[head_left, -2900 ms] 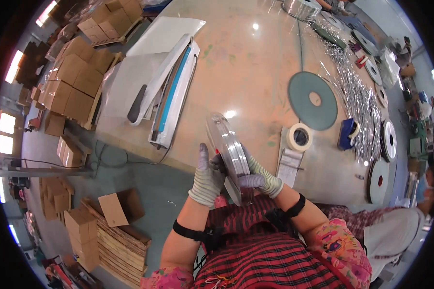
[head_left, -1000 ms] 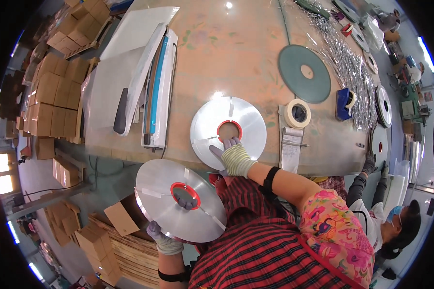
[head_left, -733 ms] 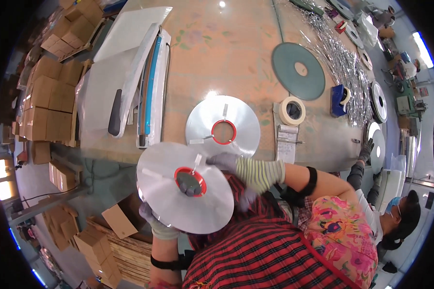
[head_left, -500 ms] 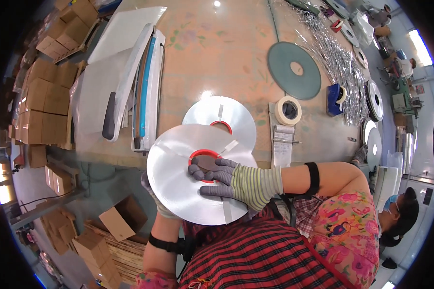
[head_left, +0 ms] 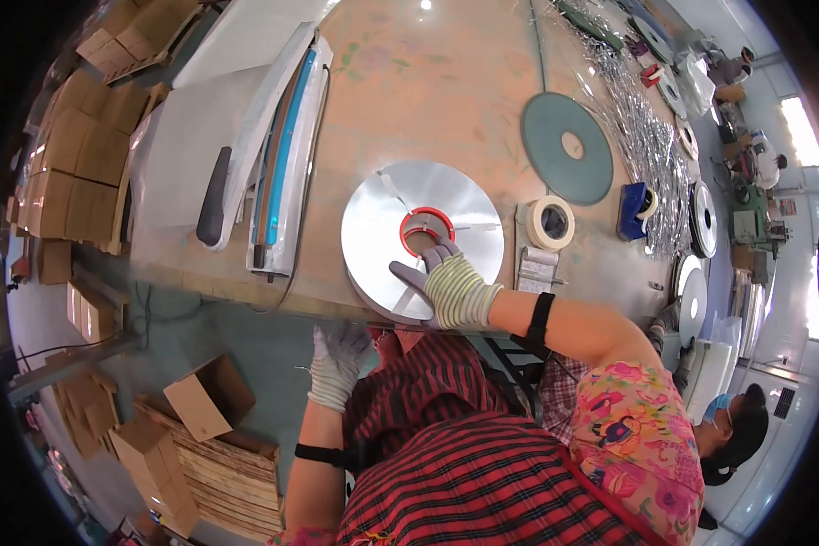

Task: Packaging large metallic reels into plastic bags and sealing them with a heat sealer.

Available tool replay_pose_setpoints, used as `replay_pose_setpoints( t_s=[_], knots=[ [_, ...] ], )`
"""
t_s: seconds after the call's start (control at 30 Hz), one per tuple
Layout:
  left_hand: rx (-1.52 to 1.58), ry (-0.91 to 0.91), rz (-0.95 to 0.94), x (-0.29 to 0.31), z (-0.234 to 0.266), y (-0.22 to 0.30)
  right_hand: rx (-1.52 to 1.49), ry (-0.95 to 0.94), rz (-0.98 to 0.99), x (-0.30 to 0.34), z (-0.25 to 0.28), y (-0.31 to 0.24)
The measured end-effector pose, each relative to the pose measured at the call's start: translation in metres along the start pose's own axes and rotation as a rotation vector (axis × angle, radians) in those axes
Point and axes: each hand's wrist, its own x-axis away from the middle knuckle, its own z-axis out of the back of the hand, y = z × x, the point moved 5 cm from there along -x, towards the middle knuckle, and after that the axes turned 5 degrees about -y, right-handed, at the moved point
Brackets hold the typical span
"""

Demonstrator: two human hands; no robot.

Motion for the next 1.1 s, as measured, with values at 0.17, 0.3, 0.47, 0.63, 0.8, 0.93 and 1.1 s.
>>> replay_pose_setpoints(
  t_s=[0.17, 0.3, 0.47, 0.63, 0.8, 0.93, 1.1],
  knots=[
    [0.017, 0.037, -0.015, 0.011, 0.019, -0.015, -0.044, -0.09, -0.021, -0.004, -0.037, -0.009],
    [-0.034, 0.094, -0.027, 0.011, 0.016, -0.022, 0.021, -0.092, -0.049, -0.003, -0.057, -0.01],
    [-0.051, 0.072, -0.024, 0.008, 0.013, -0.026, -0.032, -0.061, -0.036, 0.0, -0.05, -0.011],
    [-0.11, 0.197, 0.031, -0.007, 0.025, -0.043, 0.035, -0.092, -0.004, 0.0, -0.057, -0.004],
    [-0.166, 0.199, 0.142, -0.021, 0.034, -0.07, -0.09, -0.041, 0.035, 0.0, -0.061, -0.01],
    [-0.125, 0.235, 0.225, -0.024, 0.008, -0.075, -0.134, -0.149, -0.021, 0.007, -0.091, -0.037],
    [0.379, 0.161, 0.175, -0.019, -0.006, -0.069, -0.128, -0.148, -0.069, 0.009, -0.078, -0.051]
  ],
)
